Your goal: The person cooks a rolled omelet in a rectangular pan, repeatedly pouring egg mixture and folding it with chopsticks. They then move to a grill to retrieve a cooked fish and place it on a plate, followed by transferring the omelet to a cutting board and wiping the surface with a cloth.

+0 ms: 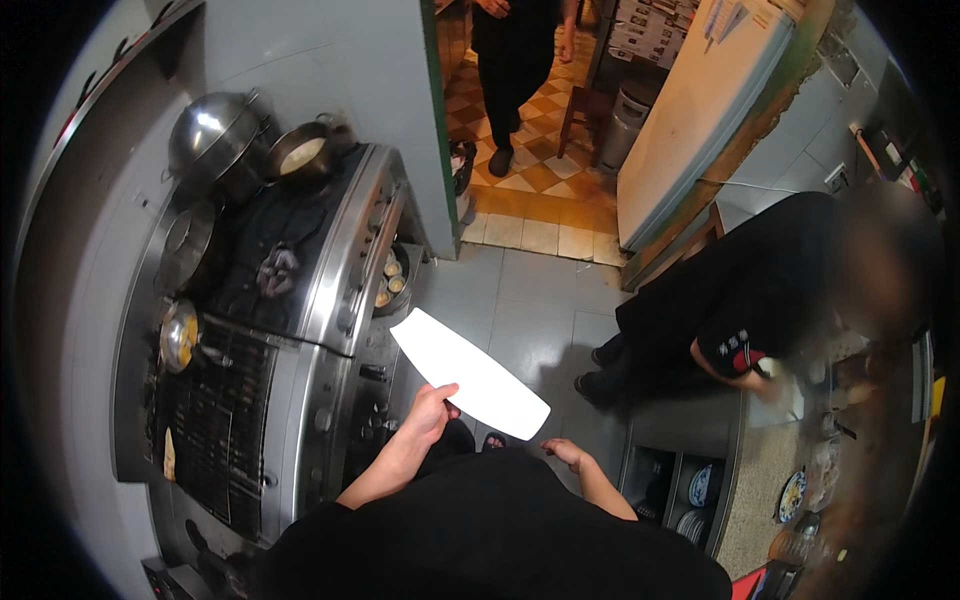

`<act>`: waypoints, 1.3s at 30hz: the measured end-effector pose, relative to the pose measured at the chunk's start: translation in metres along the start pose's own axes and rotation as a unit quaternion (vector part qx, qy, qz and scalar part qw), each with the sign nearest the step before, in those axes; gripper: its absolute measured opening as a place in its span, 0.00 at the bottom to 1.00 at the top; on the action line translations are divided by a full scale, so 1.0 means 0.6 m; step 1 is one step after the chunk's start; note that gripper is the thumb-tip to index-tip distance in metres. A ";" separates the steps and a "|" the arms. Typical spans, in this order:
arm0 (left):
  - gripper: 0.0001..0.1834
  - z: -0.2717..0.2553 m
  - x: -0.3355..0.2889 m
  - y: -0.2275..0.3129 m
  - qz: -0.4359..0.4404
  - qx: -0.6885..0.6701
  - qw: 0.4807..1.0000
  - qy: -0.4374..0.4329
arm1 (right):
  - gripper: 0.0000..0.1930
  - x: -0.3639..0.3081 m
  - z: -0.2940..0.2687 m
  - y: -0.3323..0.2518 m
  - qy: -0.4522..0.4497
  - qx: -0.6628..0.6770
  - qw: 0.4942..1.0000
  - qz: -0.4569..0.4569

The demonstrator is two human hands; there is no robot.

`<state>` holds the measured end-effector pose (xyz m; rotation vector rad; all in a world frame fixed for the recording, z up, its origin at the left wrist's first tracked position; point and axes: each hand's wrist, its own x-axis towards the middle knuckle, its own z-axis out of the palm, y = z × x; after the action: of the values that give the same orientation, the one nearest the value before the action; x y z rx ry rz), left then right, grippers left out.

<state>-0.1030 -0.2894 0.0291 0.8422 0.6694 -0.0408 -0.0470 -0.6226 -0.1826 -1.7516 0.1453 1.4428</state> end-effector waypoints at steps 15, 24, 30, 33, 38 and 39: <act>0.14 0.224 0.715 0.322 -0.118 0.078 0.967 -0.212 | 0.18 0.198 -0.289 -0.269 0.201 0.191 0.956 0.097; 0.18 0.382 1.069 0.565 -0.102 0.038 0.980 -0.169 | 0.19 0.408 -0.555 -0.576 0.222 0.241 0.939 0.107; 0.18 0.423 1.255 0.667 -0.101 0.012 0.994 -0.045 | 0.20 0.626 -0.835 -0.825 0.206 0.127 0.968 0.063; 0.10 0.479 1.305 0.774 -0.043 -0.025 0.998 0.045 | 0.21 0.743 -1.004 -1.047 0.200 0.046 0.977 -0.061; 0.08 0.492 1.425 0.888 0.111 -0.171 0.972 0.120 | 0.22 0.714 -1.003 -1.661 -0.018 -0.032 0.982 -0.184; 0.08 0.498 1.454 0.908 0.134 -0.198 0.964 0.119 | 0.24 0.711 -0.993 -1.742 -0.095 -0.023 0.977 -0.191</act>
<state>0.9077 0.0639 0.0484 0.5469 0.7516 0.4323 1.1352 -0.1716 -0.0120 -1.5612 -0.3135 1.3239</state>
